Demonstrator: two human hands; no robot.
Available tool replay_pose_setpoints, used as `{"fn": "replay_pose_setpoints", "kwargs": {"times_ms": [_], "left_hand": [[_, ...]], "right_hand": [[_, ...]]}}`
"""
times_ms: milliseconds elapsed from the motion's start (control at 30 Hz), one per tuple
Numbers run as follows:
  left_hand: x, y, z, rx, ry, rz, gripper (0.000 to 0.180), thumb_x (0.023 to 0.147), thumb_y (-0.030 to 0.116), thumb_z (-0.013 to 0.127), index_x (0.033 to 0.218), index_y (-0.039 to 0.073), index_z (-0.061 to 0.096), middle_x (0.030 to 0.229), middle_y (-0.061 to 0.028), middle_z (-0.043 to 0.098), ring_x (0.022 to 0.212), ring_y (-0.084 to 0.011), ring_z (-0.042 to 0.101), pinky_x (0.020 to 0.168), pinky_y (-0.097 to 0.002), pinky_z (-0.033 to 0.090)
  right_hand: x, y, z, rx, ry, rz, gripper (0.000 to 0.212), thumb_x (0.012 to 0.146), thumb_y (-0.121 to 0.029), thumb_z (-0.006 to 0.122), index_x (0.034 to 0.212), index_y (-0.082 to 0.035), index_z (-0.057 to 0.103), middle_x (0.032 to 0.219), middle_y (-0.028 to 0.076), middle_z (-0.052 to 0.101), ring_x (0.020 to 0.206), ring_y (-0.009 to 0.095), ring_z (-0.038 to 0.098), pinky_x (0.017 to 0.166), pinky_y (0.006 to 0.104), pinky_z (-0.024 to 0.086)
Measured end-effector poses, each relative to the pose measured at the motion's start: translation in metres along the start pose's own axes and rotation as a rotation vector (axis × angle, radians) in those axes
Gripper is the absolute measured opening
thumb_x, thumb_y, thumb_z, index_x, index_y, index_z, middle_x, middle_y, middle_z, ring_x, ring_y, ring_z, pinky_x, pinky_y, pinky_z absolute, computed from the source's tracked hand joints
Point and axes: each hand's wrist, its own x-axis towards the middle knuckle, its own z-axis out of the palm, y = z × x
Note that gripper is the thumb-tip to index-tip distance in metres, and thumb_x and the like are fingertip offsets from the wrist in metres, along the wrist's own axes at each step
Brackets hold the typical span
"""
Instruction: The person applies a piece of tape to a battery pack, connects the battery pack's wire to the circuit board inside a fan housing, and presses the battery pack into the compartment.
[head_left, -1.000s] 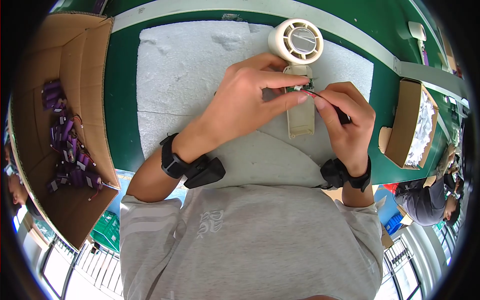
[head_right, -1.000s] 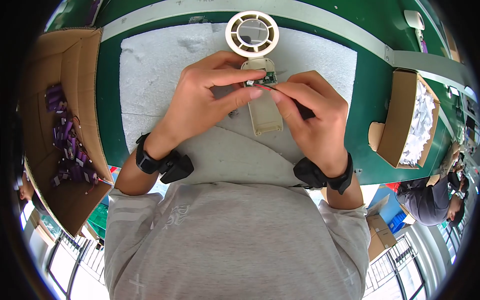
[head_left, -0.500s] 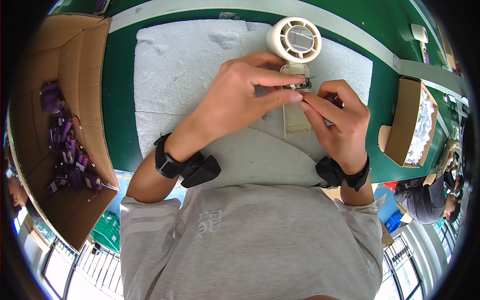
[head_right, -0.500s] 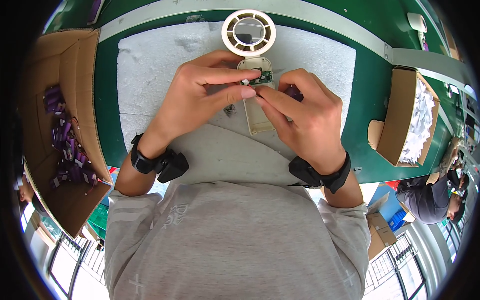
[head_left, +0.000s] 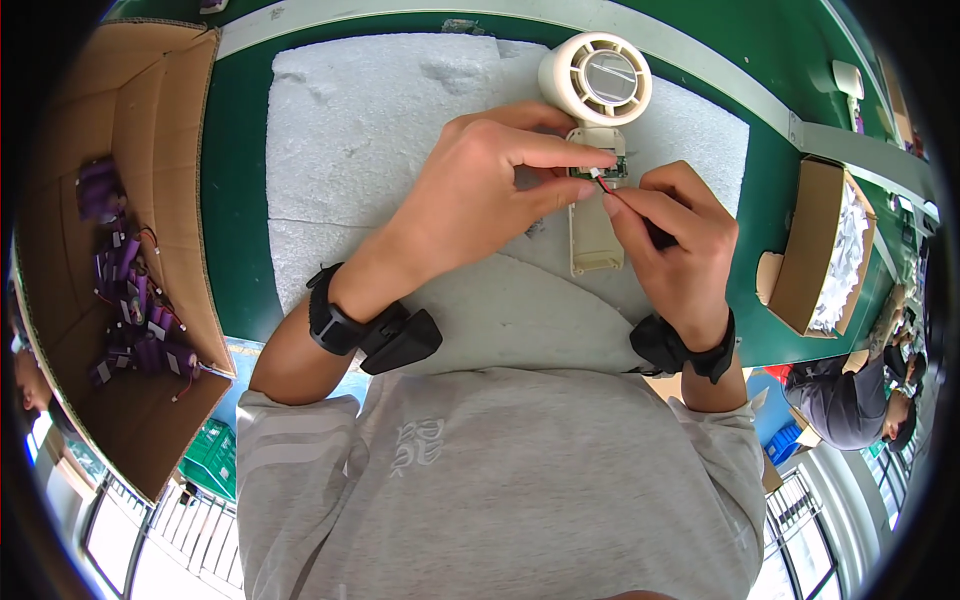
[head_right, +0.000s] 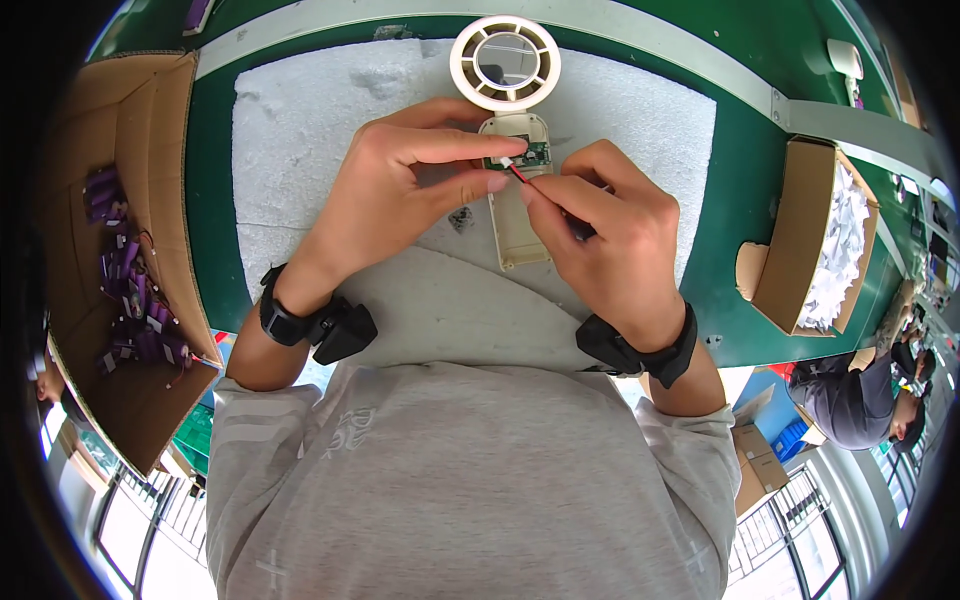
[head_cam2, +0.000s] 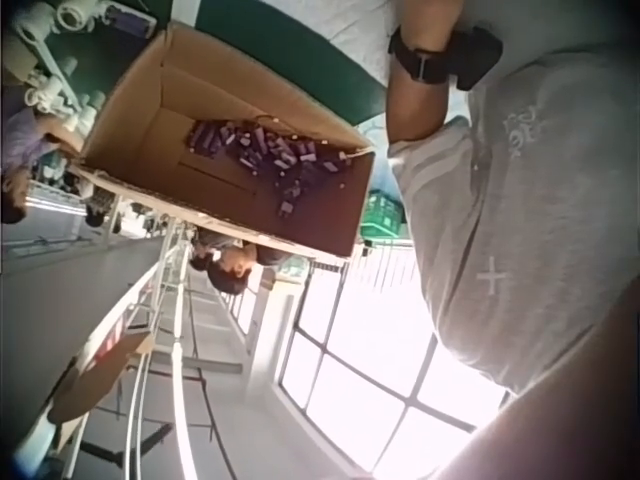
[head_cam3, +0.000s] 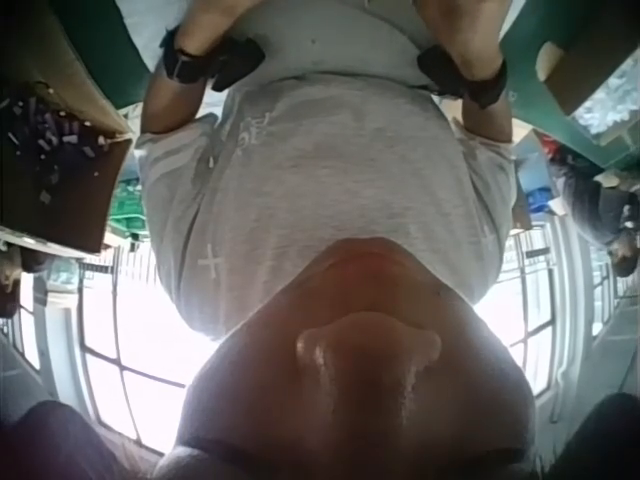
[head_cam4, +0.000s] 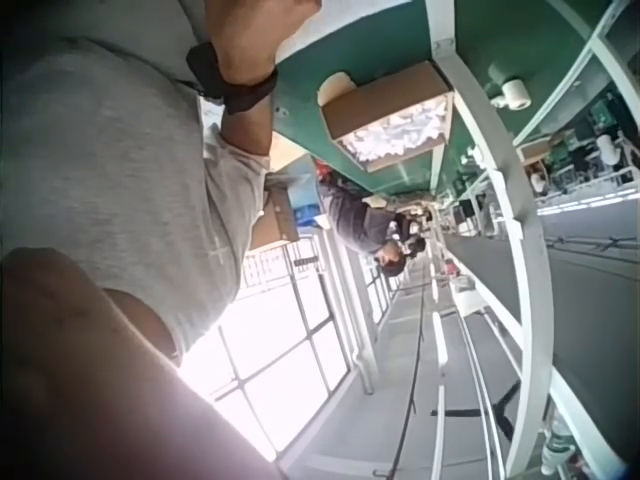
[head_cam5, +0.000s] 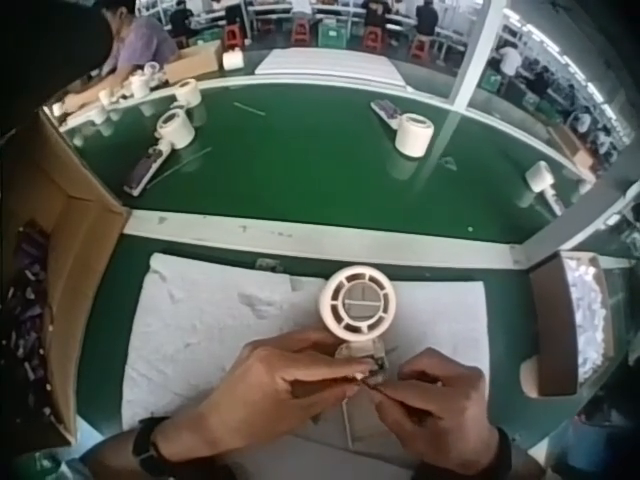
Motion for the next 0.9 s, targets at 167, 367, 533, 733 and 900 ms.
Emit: {"fn": "replay_pose_setpoints", "kwargs": {"times_ms": [167,367,533,733,900], "left_hand": [[-0.0019,-0.0032,0.0015,-0.026,0.031,0.005,0.03,0.078,-0.002,0.069,0.106,0.009,0.071,0.103,-0.0099,0.064,0.08,-0.0142,0.064,0.066,-0.0244,0.052],[-0.0004,-0.0012,0.0013,-0.056,0.021,-0.001,0.033,0.077,-0.006,0.067,0.106,0.009,0.07,0.105,-0.0094,0.064,0.078,-0.0129,0.064,0.063,-0.0236,0.053],[-0.001,-0.0026,0.001,-0.06,0.016,0.009,0.033,0.077,-0.006,0.067,0.107,0.009,0.07,0.105,-0.0093,0.064,0.076,-0.0123,0.063,0.061,-0.0235,0.053],[-0.0003,-0.0024,-0.0005,-0.029,0.007,0.019,0.035,0.076,-0.005,0.068,0.107,0.009,0.07,0.105,-0.0107,0.064,0.079,-0.0149,0.065,0.065,-0.0251,0.053],[-0.0008,-0.0015,-0.0015,-0.015,-0.001,0.016,0.035,0.075,-0.004,0.069,0.107,0.01,0.07,0.106,-0.0119,0.065,0.08,-0.0173,0.066,0.068,-0.0262,0.054]], "right_hand": [[-0.0024,-0.0006,0.0028,0.022,-0.042,0.009,0.01,0.072,0.001,0.074,0.081,0.0,0.07,0.073,0.005,0.056,0.055,0.011,0.052,0.047,0.0235,0.039],[-0.0021,-0.0015,0.0036,0.003,-0.077,0.01,0.011,0.071,0.001,0.075,0.081,0.0,0.07,0.073,0.005,0.056,0.056,0.012,0.054,0.048,0.0246,0.041],[-0.0037,-0.0016,0.0044,-0.019,-0.083,0.001,0.012,0.071,0.001,0.075,0.081,-0.001,0.07,0.074,0.005,0.055,0.057,0.014,0.055,0.049,0.0252,0.042],[-0.0028,-0.0017,0.0043,-0.053,-0.079,-0.028,0.013,0.071,0.0,0.076,0.082,-0.001,0.07,0.076,0.005,0.055,0.057,0.014,0.055,0.049,0.0255,0.043],[-0.0026,-0.0006,0.0021,-0.067,-0.073,-0.046,0.014,0.07,0.0,0.076,0.082,-0.002,0.07,0.078,0.005,0.054,0.058,0.013,0.055,0.05,0.0251,0.043]]}}
